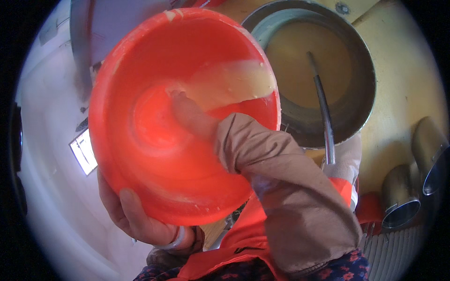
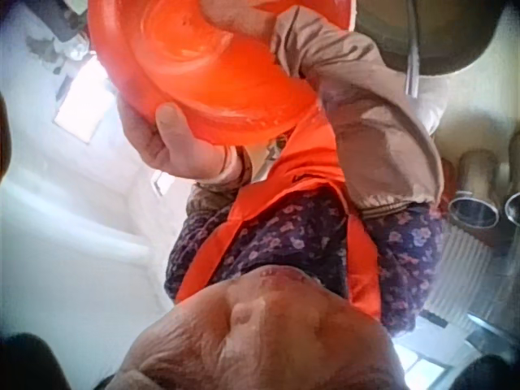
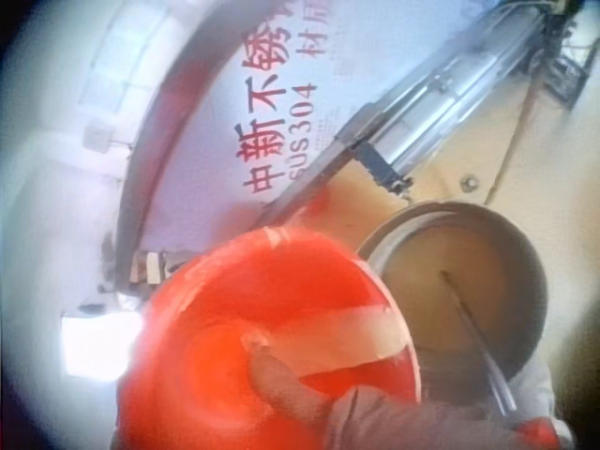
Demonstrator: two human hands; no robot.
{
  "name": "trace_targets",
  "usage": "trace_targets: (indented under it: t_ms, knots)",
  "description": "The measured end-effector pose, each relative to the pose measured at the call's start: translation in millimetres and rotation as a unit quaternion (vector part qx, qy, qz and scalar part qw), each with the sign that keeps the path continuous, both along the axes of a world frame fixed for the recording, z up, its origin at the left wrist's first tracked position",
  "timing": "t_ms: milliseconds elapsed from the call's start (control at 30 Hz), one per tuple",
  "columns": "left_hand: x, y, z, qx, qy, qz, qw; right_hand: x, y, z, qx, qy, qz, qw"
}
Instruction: The person walks through a food processing room, picks up a red bucket containing a white liquid, and pours it into a large metal pot. They then use a scraper to clean the bucket and wipe a large rotating pan with a cloth. Finally, they pick up a small piece of dough from a bucket and roll it between their hands.
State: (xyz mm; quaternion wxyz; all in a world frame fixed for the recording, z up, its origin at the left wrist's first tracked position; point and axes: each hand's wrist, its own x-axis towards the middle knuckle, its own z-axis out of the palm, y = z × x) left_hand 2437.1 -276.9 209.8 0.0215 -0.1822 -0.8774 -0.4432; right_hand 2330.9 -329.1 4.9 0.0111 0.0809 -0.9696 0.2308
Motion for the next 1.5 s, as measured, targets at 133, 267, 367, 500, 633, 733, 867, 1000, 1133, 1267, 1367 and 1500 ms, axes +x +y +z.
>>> trace_targets:
  t_ms: [133,267,367,500,633,733,867,1000,1133,1267,1367,1500]
  knots:
    - [-5,5,8,-0.033,-0.01,-0.01,0.999,39,16,39,-0.493,-0.032,0.03,0.869]
    - [-2,13,12,-0.05,-0.031,-0.007,0.998,79,6,66,-0.599,-0.032,0.089,0.795]
    - [2,20,4,-0.051,-0.007,-0.02,0.999,65,-13,47,-0.548,-0.022,0.078,0.833]
    - [1,30,-6,-0.052,0.039,-0.096,0.993,29,-37,14,-0.391,-0.037,0.073,0.917]
    - [18,43,-5,-0.059,-0.003,-0.022,0.998,32,-38,-15,-0.225,-0.073,0.109,0.966]
    - [13,43,10,-0.149,-0.041,-0.07,0.985,56,-18,-29,-0.138,-0.087,0.118,0.979]
    - [8,41,19,-0.19,-0.01,-0.126,0.974,88,24,-32,-0.033,-0.086,0.108,0.99]
    - [11,52,15,-0.213,0.003,-0.191,0.958,115,77,-49,0.102,-0.004,0.102,0.99]
    - [21,76,4,-0.234,-0.029,-0.236,0.943,138,114,-70,-0.083,-0.096,-0.006,0.992]
    - [41,97,-19,-0.209,-0.004,-0.261,0.942,170,160,-92,-0.253,-0.05,-0.132,0.957]
    - [54,105,-24,-0.246,0.003,-0.263,0.933,184,190,-99,-0.276,-0.022,-0.184,0.943]
    - [59,112,-28,-0.274,0.019,-0.271,0.923,193,211,-82,-0.293,-0.026,-0.226,0.929]
